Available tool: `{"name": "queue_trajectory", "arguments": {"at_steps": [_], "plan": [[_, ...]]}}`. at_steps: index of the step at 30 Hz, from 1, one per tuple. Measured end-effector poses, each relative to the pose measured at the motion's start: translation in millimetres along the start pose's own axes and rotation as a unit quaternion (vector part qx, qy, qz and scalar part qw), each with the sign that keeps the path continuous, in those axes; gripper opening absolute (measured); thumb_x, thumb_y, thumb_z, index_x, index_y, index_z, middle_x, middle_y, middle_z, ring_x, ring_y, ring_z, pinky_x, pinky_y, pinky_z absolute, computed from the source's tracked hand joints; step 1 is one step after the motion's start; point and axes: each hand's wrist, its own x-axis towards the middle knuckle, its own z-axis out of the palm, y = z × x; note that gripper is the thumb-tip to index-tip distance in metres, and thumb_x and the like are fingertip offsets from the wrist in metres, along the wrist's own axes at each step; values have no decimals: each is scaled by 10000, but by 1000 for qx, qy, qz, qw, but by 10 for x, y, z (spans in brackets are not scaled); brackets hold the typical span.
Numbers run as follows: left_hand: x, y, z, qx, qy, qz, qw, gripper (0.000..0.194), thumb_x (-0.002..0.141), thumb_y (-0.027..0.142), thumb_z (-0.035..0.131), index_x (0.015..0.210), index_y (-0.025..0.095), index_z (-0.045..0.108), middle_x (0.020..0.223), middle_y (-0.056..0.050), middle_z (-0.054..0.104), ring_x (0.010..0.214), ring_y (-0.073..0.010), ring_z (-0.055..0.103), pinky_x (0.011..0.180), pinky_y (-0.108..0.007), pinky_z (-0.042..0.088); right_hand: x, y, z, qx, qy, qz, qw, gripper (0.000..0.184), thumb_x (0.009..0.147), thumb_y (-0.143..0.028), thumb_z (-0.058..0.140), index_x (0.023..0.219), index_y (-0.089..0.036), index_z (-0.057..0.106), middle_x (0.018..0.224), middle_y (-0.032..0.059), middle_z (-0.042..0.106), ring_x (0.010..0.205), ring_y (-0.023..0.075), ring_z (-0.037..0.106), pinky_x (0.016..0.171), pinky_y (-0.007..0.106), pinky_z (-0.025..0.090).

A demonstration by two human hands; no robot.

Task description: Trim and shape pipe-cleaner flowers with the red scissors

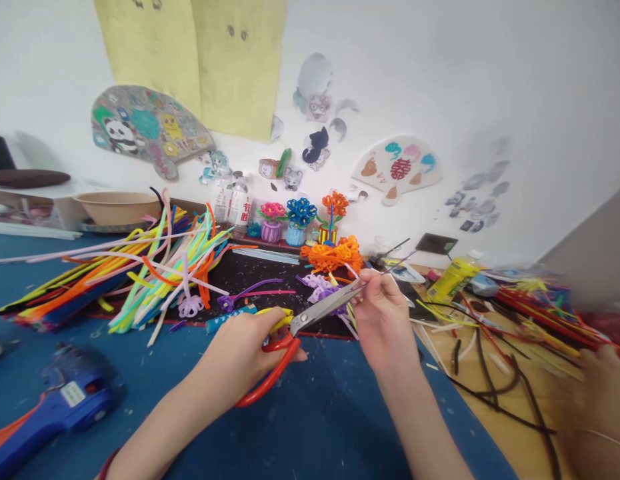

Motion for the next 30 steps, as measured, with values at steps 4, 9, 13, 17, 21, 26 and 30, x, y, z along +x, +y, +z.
{"name": "queue_trajectory", "arguments": {"at_steps": [4,9,13,17,21,26,30], "plan": [[-6,-12,15,-2,6,8,1000,335,743,555,591,736,223,549,558,50,534,486,-108,445,494,-202,244,0,9,-4,12,-2,14,1000,195,665,-345,808,663,-208,669,758,-39,586,579,65,448,537,212,380],[-9,-20,11,2,-1,8,1000,341,743,559,596,744,223,541,590,44,555,517,-113,465,507,-201,251,2,8,0,25,6,26,999,210,641,-346,823,660,-206,668,777,-40,592,581,64,444,535,211,382],[-5,-28,0,9,-1,6,1000,336,740,556,597,756,223,552,590,44,556,512,-113,460,504,-202,252,0,-7,12,27,7,25,999,237,628,-368,826,655,-206,655,742,-38,582,571,70,436,530,218,372],[-3,-33,-2,-3,6,14,1000,338,736,553,596,729,219,544,569,52,519,496,-102,419,502,-198,253,3,-17,11,27,3,23,999,240,643,-363,818,650,-206,637,744,-41,566,578,71,431,528,217,365],[-5,-24,1,-10,-1,8,1000,343,727,547,607,693,222,505,547,64,447,491,-99,361,497,-201,227,7,-23,13,27,3,18,999,252,653,-362,813,636,-204,618,751,-44,547,597,75,433,528,219,357],[-6,-23,3,-14,-8,3,1000,392,708,549,630,642,223,422,525,80,359,492,-95,271,486,-205,194,10,-28,16,36,4,20,999,267,633,-351,826,613,-195,610,764,-42,529,634,77,449,535,212,355],[-3,-27,4,-22,-10,4,1000,426,710,545,631,628,221,367,521,85,333,495,-93,247,484,-204,191,7,-23,7,46,-3,26,999,253,641,-340,826,622,-188,625,791,-42,522,654,67,452,545,192,371]]}}
